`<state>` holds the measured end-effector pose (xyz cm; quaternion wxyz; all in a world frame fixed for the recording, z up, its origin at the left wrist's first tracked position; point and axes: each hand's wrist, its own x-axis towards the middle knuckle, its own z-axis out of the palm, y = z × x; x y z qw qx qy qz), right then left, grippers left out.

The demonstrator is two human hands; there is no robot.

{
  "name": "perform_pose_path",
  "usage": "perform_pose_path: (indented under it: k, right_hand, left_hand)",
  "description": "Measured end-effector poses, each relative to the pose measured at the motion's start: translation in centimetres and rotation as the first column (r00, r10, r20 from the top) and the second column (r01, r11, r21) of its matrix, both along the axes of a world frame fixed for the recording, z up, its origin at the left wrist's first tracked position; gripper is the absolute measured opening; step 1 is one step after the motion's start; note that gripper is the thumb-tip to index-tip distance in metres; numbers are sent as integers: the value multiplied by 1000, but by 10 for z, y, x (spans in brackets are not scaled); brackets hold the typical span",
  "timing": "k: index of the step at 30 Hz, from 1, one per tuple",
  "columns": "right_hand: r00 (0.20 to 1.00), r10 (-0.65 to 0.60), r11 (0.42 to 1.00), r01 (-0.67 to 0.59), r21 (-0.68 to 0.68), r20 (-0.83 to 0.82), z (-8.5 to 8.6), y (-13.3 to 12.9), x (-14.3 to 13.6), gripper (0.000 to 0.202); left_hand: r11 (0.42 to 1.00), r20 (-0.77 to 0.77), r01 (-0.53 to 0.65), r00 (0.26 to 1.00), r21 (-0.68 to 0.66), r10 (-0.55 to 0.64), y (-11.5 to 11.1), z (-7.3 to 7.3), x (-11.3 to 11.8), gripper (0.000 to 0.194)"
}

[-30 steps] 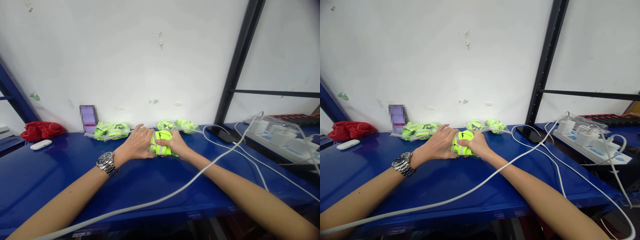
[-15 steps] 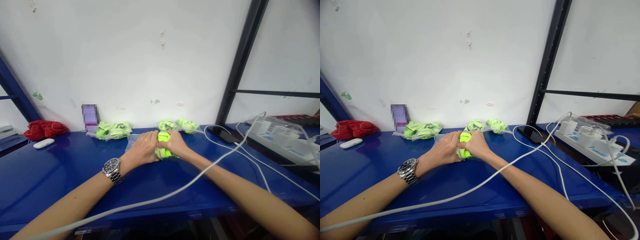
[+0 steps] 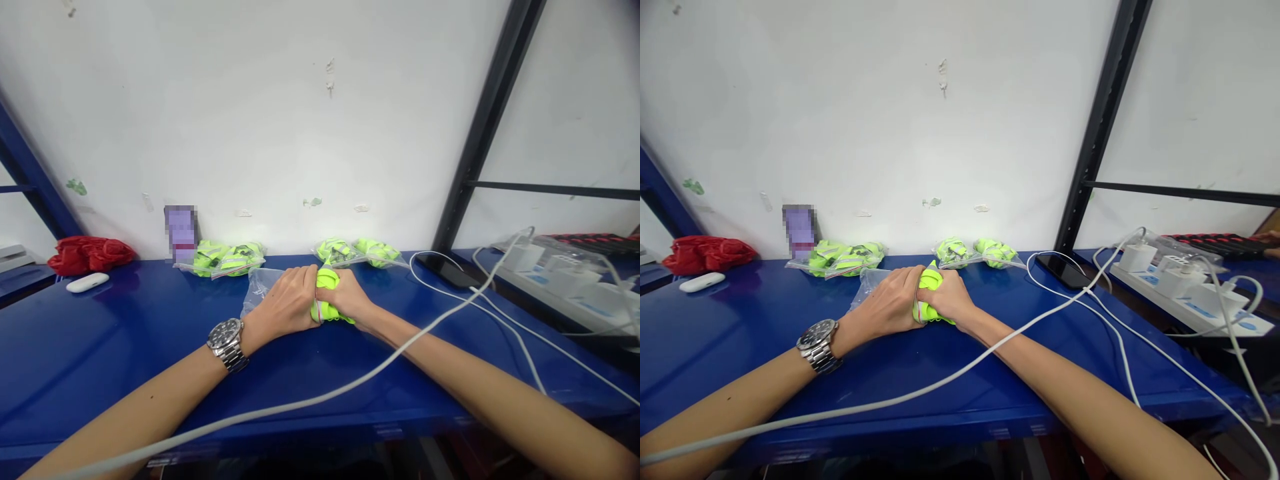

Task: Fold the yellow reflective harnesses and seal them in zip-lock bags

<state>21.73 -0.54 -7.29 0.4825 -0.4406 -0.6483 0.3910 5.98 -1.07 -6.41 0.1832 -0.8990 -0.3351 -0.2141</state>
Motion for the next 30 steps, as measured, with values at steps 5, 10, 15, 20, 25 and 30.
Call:
perform_pose_path:
  k: [5,10,15,20,25,30]
  right_hand:
    - [964,-77,992,47,120,253,6,-2,-1,13]
    - [957,-98,981,46,191,273,4,-2,-3,9]
    - [966,241,970,-237,-55,88,14,-2,7,15]
    - [819,525,752,-573,-325,-231,27,-5,26,43]
    - [789,614,775,-610,-164,-29,20,2,32,30]
    - [870,437,890,-454,26,228,6,10,22,28]
  left_hand:
    - [998,54,16,998,-54,-13,-1,-2,1,59]
    - [998,32,-13,999,-54,15,-2,-4,4,61]
    - [1000,25,9,1000,5,-9,2,-4,-1,64]
    - [997,10,37,999,71,-38,7,-3,-10,75]
    - [996,-47,48,998,82,-44,3,1,-8,74]
    - [996,-88,42,995,84,-35,-3,3,1,85]
